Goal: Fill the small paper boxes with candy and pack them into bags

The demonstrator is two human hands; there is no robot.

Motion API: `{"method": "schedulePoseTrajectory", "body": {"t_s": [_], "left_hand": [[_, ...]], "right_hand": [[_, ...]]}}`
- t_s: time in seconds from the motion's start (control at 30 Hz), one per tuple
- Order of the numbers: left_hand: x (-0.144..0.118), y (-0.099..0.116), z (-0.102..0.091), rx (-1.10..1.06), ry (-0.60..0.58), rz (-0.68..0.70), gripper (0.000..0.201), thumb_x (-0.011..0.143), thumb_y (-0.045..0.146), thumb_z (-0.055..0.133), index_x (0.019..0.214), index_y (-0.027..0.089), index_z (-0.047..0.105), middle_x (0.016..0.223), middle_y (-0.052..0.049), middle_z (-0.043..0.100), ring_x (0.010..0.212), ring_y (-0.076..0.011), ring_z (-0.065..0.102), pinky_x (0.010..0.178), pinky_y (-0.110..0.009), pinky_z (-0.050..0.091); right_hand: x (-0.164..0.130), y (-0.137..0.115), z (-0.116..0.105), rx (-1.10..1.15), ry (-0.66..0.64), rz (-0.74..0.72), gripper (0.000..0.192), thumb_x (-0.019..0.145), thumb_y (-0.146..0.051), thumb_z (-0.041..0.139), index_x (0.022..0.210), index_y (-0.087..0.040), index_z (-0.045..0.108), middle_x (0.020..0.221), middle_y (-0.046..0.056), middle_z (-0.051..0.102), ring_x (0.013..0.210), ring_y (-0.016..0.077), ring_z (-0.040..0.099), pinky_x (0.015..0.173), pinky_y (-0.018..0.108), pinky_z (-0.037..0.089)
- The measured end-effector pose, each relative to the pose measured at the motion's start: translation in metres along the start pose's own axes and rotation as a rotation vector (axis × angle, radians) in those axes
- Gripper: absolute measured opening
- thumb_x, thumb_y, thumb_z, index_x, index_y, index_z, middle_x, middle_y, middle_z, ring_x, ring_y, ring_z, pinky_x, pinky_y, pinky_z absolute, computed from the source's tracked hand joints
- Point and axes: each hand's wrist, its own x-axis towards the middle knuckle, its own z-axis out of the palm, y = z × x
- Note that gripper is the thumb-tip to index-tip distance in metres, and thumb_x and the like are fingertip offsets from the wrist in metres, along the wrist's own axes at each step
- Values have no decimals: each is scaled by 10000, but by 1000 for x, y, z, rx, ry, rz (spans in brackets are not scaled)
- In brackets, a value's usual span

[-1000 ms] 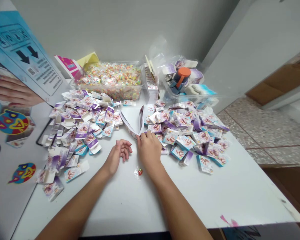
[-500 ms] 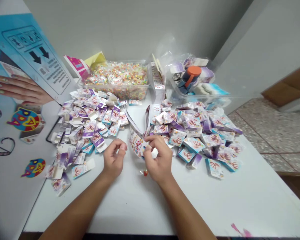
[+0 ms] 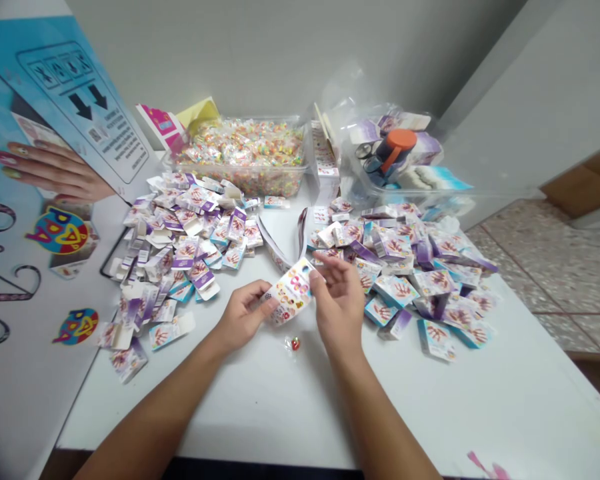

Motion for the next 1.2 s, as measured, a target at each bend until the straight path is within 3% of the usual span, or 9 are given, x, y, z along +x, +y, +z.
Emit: {"method": "schedulePoseTrajectory", "body": {"t_s": [0.07, 0.13, 0.27, 0.43, 0.6, 0.8, 0.87, 1.0, 1.2], "left_hand": [[2, 0, -2, -51, 41, -22, 335, 815, 466, 711, 876, 140, 658, 786, -42, 665, 705, -159, 610, 674, -261, 487], [4, 2, -3, -54, 89, 0, 322, 793, 447, 739, 858, 139, 674, 753, -35, 661, 684, -154, 605, 665, -263, 491], [4, 4, -5, -18, 173, 66, 306, 785, 440, 745, 834, 141, 700, 758, -34, 669, 691, -151, 596, 679, -275, 495], [5, -4, -3, -6, 328, 94, 327, 700, 428, 816, 744, 163, 631, 691, 1, 596, 660, -134, 546, 635, -255, 461], [7, -5, -6, 131, 452, 232, 372, 664, 408, 842, 798, 188, 573, 761, 11, 539, 721, -130, 500, 697, -245, 431], [4, 2, -8, 86, 84, -67, 294, 775, 419, 731, 856, 159, 620, 758, -14, 614, 691, -139, 543, 642, -237, 415], [4, 1, -8, 40, 30, -120, 279, 738, 378, 756, 839, 147, 637, 732, -11, 624, 675, -141, 556, 633, -234, 417], [4, -1, -12, 191, -40, -77, 169, 770, 309, 695, 800, 143, 695, 726, -29, 665, 758, -193, 608, 690, -265, 471], [2, -9, -12, 334, -18, 105, 154, 824, 208, 590, 805, 155, 734, 823, -60, 748, 835, -217, 688, 766, -293, 545]], "right_hand": [[-2, 2, 1, -236, 41, -244, 375, 829, -325, 685, 1173, -242, 562, 1341, 137, 593, 1099, 254, 621, 895, 435, 495], [-6, 1, 3, -461, -57, -458, 266, 873, -283, 633, 1136, -245, 612, 1326, 122, 598, 1210, 274, 556, 993, 478, 425], [-14, -4, 7, -597, -381, -621, 161, 932, -229, 563, 1063, -240, 656, 1117, 79, 722, 1070, 247, 635, 996, 490, 382], [-17, -8, 7, -408, -430, -524, 147, 931, -240, 573, 1012, -229, 695, 935, 57, 766, 841, 207, 698, 812, 389, 509], [-18, -13, 4, -285, -434, -156, 151, 884, -348, 650, 834, -224, 721, 661, 5, 718, 560, 163, 647, 551, 286, 517], [-14, -6, 0, -154, -130, -56, 182, 871, -388, 672, 861, -206, 668, 658, -7, 656, 551, 127, 579, 529, 246, 472], [-8, -4, -3, -163, -180, -38, 189, 846, -389, 698, 846, -205, 654, 718, 2, 657, 631, 140, 596, 593, 260, 484], [2, 1, -10, -261, -481, 27, 201, 806, -394, 724, 818, -199, 679, 704, -6, 637, 652, 150, 575, 621, 276, 464], [-12, 1, 0, -456, -176, -200, 177, 866, -370, 668, 843, -197, 698, 685, 5, 687, 579, 151, 604, 570, 272, 480]]}}
